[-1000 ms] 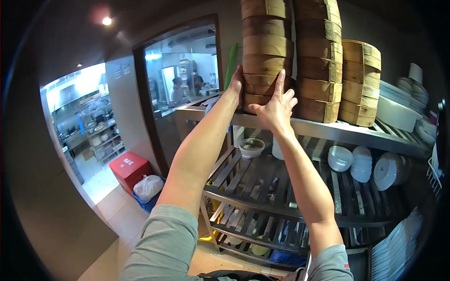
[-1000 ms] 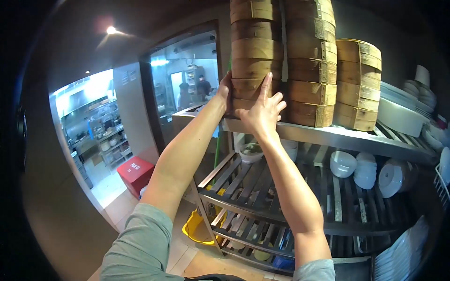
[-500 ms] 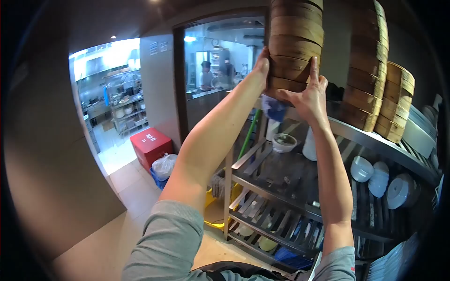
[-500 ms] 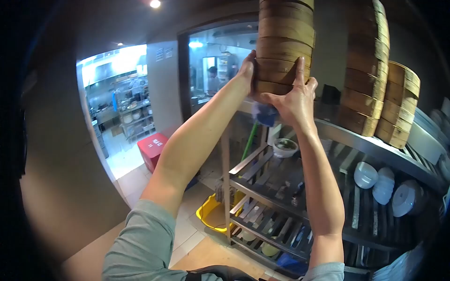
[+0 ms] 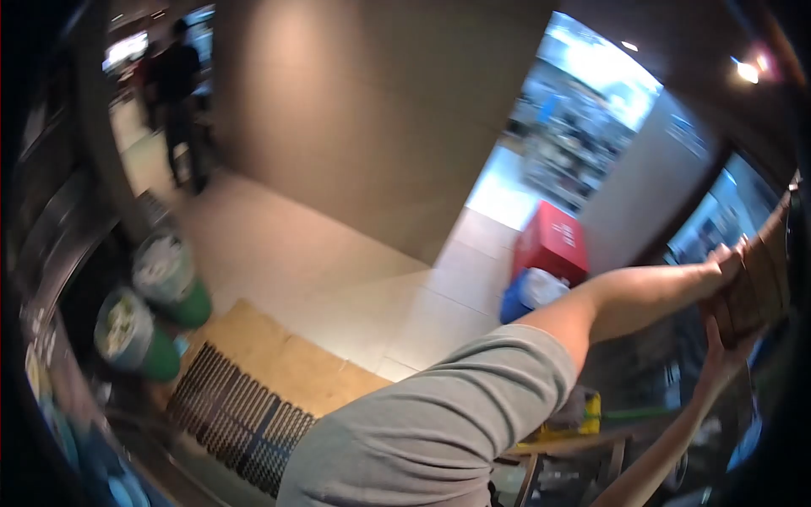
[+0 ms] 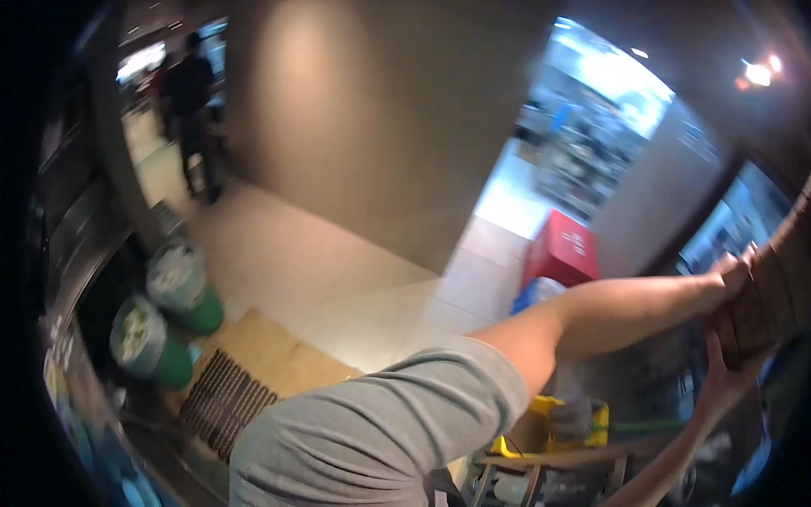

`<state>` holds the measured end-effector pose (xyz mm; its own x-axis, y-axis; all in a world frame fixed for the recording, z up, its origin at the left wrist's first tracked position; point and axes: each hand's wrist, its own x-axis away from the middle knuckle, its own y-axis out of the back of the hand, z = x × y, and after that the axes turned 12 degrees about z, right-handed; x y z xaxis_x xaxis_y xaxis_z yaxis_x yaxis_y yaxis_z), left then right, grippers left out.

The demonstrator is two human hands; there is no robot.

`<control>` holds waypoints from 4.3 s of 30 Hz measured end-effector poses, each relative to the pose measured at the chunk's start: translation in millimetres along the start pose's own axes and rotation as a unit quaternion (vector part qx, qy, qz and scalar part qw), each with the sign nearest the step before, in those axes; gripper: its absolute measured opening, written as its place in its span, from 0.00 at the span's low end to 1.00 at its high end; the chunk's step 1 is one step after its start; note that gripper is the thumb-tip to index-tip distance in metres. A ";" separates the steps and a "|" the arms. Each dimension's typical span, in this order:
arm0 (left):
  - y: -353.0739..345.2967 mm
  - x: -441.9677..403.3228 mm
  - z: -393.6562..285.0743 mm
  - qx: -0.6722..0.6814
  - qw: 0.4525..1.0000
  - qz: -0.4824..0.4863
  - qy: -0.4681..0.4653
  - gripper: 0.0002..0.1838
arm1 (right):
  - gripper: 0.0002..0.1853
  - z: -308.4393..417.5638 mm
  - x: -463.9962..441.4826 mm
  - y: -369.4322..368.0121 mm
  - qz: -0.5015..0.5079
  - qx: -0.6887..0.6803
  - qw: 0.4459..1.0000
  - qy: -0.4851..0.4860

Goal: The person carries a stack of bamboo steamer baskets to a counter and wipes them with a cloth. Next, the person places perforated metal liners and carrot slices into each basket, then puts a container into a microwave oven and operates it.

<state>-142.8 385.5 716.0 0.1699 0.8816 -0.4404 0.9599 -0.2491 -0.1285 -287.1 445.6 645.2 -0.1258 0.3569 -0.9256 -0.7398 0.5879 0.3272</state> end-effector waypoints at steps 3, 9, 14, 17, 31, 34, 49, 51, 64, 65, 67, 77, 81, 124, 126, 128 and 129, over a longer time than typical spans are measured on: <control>76.7 28.1 -6.7 -0.021 0.998 -0.052 -0.008 0.44 | 0.50 76.0 3.3 -63.3 0.043 -0.098 0.992 -0.068; 203.7 40.9 18.7 -0.047 0.991 -0.123 -0.003 0.44 | 0.52 97.5 4.9 -185.1 0.064 -0.124 0.989 -0.041; 299.2 24.5 52.0 -0.079 0.968 -0.239 -0.011 0.42 | 0.56 78.6 -5.4 -297.0 0.063 -0.178 0.982 0.016; 352.8 12.3 69.9 -0.124 0.959 -0.255 -0.023 0.43 | 0.55 80.1 -12.5 -351.1 0.075 -0.305 0.947 0.071; 570.1 -108.0 175.0 0.167 0.974 -0.105 0.115 0.34 | 0.67 -38.1 -38.6 -657.1 0.168 -0.432 0.883 0.074; 633.4 -131.4 230.3 0.144 0.918 -0.277 0.244 0.38 | 0.69 -71.9 -36.4 -706.4 0.219 -0.406 0.884 0.080; 924.5 -357.9 421.2 0.220 0.946 -0.194 0.139 0.29 | 0.47 -192.9 -105.6 -1068.8 0.206 -0.617 0.749 -0.126; 943.9 -391.8 439.1 0.210 0.941 -0.222 0.145 0.29 | 0.43 -213.3 -121.5 -1104.9 0.183 -0.648 0.728 -0.129; 1134.7 -558.2 568.4 0.193 0.939 -0.275 0.069 0.31 | 0.13 -341.4 -194.3 -1405.7 0.138 -0.741 0.603 -0.261; 1143.4 -560.4 579.2 0.187 0.936 -0.296 0.042 0.31 | 0.12 -342.0 -200.0 -1420.2 0.138 -0.722 0.632 -0.245; 1175.1 -568.1 597.4 0.217 0.916 -0.339 0.011 0.32 | 0.10 -351.2 -201.5 -1467.0 0.205 -0.690 0.631 -0.289; 1311.8 -538.5 727.8 0.311 0.872 -0.371 -0.075 0.39 | 0.29 -349.1 -188.3 -1650.3 0.368 -0.660 0.608 -0.243; 1371.3 -552.8 754.6 0.296 0.863 -0.396 -0.100 0.40 | 0.25 -358.4 -201.9 -1746.7 0.493 -0.616 0.582 -0.197; 2297.6 -796.3 746.8 0.205 0.700 -0.679 -0.084 0.23 | 0.44 -49.2 -699.4 -2581.9 0.293 -0.633 0.657 0.286; 2349.2 -773.1 720.9 0.197 0.690 -0.694 -0.061 0.23 | 0.41 -6.4 -703.0 -2613.6 0.278 -0.628 0.673 0.275; 2397.3 -750.0 707.7 0.192 0.695 -0.690 -0.061 0.23 | 0.40 27.5 -708.7 -2639.8 0.300 -0.605 0.695 0.246; 2419.8 -744.3 701.8 0.195 0.694 -0.691 -0.051 0.23 | 0.40 43.9 -712.2 -2654.7 0.305 -0.604 0.697 0.238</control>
<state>1897.1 -1154.8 109.4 -0.8893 0.3586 0.2838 0.0544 0.6992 -0.7129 1795.5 -1337.4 444.0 -0.6535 -0.1763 -0.7361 -0.4334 -0.7102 0.5548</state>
